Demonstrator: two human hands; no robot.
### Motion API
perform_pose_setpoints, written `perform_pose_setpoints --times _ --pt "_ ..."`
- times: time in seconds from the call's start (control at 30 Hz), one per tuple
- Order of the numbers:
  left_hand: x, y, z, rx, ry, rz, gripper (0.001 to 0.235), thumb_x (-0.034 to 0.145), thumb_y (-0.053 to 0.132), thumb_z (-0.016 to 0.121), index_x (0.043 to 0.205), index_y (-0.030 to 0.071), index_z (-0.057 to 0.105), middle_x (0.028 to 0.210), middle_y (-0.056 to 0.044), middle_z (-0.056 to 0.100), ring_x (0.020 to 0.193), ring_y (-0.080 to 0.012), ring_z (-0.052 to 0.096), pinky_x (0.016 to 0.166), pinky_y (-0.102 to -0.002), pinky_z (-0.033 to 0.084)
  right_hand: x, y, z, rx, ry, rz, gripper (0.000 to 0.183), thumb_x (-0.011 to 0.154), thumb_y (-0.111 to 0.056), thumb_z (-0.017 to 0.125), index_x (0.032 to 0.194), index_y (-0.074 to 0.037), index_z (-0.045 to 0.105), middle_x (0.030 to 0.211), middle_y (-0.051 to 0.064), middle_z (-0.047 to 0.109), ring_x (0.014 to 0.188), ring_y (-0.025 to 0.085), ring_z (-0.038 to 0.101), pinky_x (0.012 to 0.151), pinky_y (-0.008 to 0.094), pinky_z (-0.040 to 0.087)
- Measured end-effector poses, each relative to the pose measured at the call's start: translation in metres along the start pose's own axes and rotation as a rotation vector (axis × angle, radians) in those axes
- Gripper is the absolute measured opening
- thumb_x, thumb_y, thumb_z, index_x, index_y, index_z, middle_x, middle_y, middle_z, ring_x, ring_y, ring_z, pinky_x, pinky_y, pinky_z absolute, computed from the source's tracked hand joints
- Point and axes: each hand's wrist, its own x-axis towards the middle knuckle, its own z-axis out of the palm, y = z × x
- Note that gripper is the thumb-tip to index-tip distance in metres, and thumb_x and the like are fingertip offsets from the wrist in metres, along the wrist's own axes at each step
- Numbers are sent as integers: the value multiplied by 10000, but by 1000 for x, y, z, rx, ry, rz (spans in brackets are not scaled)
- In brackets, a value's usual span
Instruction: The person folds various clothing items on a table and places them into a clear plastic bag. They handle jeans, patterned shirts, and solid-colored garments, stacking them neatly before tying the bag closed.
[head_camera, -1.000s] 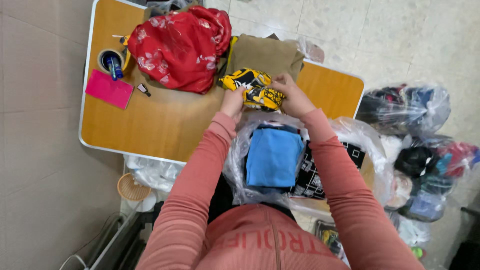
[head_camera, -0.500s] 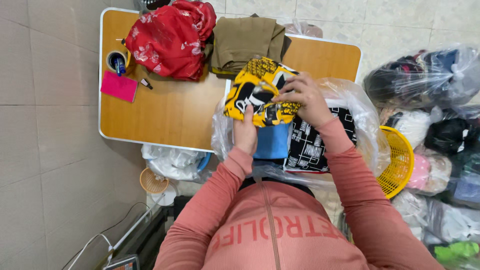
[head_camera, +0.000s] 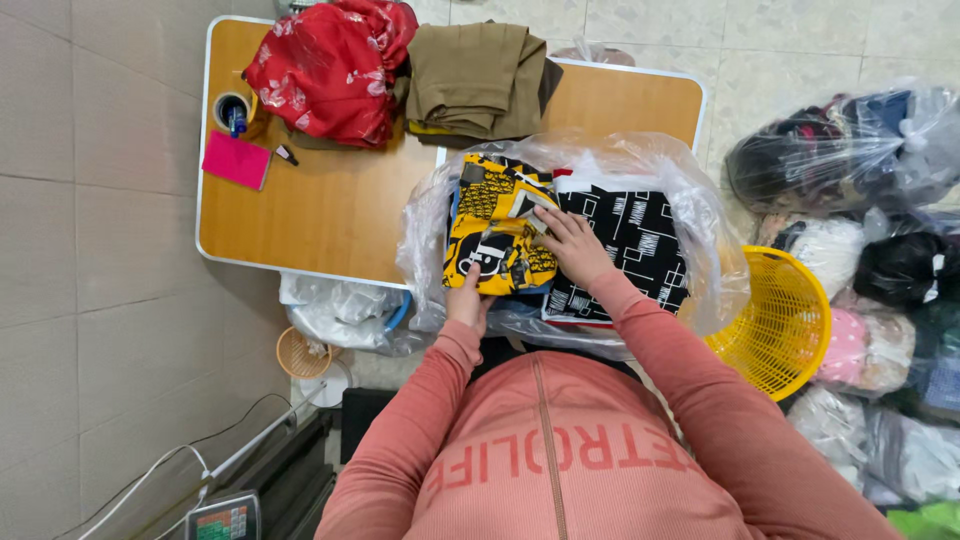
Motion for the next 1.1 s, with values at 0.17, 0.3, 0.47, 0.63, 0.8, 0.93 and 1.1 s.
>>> perform_pose_setpoints --times 0.17,0.3,0.47,0.63,0.8,0.93,1.1 --pt "2 -24 -13 -30 -38 -32 383 992 252 654 1324 74 589 1183 -80 713 1029 -274 702 835 -493 595 -3 2 -2 104 -106 -19 360 844 -34 627 1168 -180 683 1612 26 468 1539 265 356 1200 481 335" --pt "-9 -35 -13 -81 -10 -46 390 980 254 626 1326 78 587 1212 -89 700 1079 -282 679 902 -521 554 -5 -7 -18 153 -245 -43 518 661 -32 683 1151 -199 704 1575 92 456 1521 307 266 1176 553 258" --pt "-46 -21 4 -1 66 62 567 918 157 661 1444 107 457 1367 -58 588 1247 -218 556 1059 -503 404 -7 -19 -40 223 -190 44 439 637 -131 709 1066 -222 728 1551 57 488 1554 313 264 1270 568 198" --pt "-83 -7 26 269 8 640 890 841 81 738 1550 66 201 1470 -189 479 1341 -319 457 1161 -497 324 4 -39 -40 199 -91 142 554 722 -212 715 1272 -240 652 1611 42 421 1589 308 267 1329 527 208" --pt "-97 21 30 942 95 1140 665 862 49 719 1471 50 453 1616 -310 304 1512 -431 253 1218 -506 227 26 -56 -36 197 -364 204 1080 667 -434 836 1563 -245 262 1669 247 83 1535 392 99 1212 547 154" --pt "-81 71 25 1245 355 1181 461 941 138 721 1355 295 596 1630 -77 467 1451 -296 404 1255 -435 320 31 -63 -34 8 -471 261 1016 729 -498 779 1575 -232 285 1674 246 90 1567 365 91 1251 577 97" --pt "-46 129 29 1374 602 932 808 734 296 835 1468 217 506 1505 -263 472 1311 -478 440 1053 -581 332 42 -62 -28 45 -252 290 888 811 -518 706 1591 -249 378 1696 176 256 1639 363 181 1362 575 114"
